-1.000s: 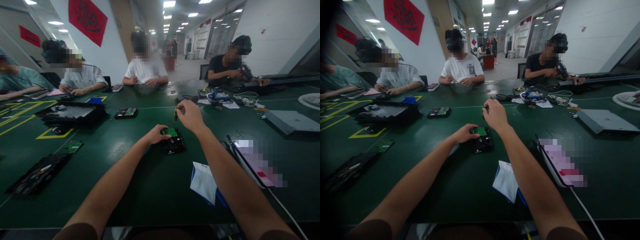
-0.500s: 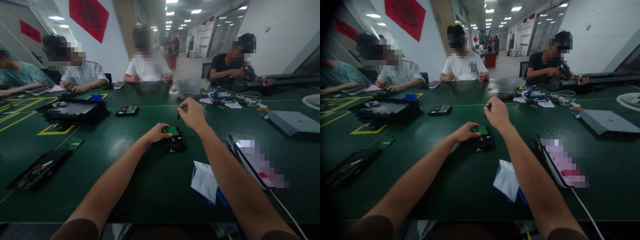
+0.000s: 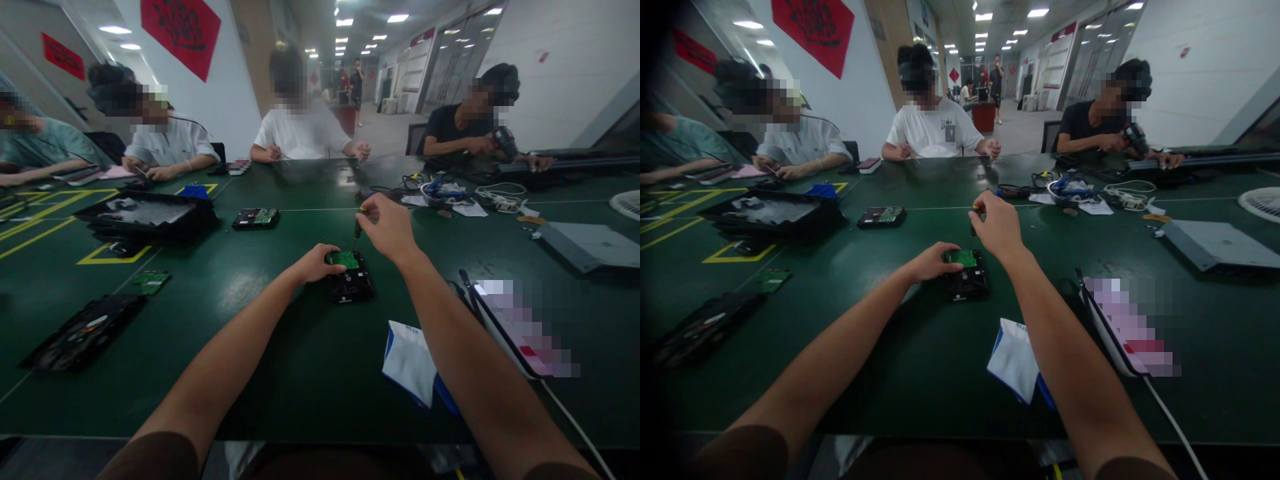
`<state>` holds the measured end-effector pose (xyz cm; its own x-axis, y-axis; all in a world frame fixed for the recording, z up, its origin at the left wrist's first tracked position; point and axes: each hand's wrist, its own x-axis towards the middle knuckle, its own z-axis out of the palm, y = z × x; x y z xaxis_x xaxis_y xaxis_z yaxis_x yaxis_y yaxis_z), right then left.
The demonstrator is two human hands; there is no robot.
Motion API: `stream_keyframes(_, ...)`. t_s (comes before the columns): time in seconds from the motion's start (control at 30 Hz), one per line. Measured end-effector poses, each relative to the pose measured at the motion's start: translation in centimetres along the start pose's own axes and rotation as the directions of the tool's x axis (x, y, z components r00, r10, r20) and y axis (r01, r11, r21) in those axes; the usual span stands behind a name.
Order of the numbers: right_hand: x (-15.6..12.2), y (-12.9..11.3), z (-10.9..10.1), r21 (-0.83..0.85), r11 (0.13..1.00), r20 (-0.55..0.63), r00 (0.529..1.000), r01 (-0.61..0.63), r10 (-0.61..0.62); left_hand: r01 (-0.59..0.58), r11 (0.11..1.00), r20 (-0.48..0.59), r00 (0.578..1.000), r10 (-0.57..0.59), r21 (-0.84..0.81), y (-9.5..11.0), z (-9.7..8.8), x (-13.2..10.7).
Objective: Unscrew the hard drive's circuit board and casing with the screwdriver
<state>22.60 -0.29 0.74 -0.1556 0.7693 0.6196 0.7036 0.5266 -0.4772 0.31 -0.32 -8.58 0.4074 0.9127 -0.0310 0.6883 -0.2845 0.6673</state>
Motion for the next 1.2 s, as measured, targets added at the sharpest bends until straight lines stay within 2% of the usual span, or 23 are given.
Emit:
stream_keyframes(0.27,-0.09,0.07,0.29,-0.053,0.994,0.008,0.995,0.099,-0.098,0.016,1.000,0.003,1.000,-0.016,-0.006,0.11,-0.02,0.00)
stream_keyframes(0.5,-0.01,0.67,0.63,0.054,0.999,-0.022,1.000,-0.001,0.002,-0.012,1.000,-0.009,1.000,0.012,0.006,-0.08,0.02,0.16)
stream_keyframes(0.77,-0.05,0.36,0.53,0.007,0.994,-0.012,0.994,0.109,-0.109,-0.009,1.000,-0.021,1.000,0.008,-0.016,-0.01,0.09,0.04)
stream_keyframes(1.03,0.05,0.36,0.54,0.054,0.997,-0.017,0.998,0.059,-0.058,-0.017,1.000,-0.020,1.000,0.017,-0.017,0.10,0.02,-0.04)
stream_keyframes(1.2,-0.02,0.14,0.37,0.017,0.996,-0.029,0.996,0.085,-0.084,0.018,1.000,-0.022,1.000,-0.019,-0.024,0.90,-0.18,-0.44)
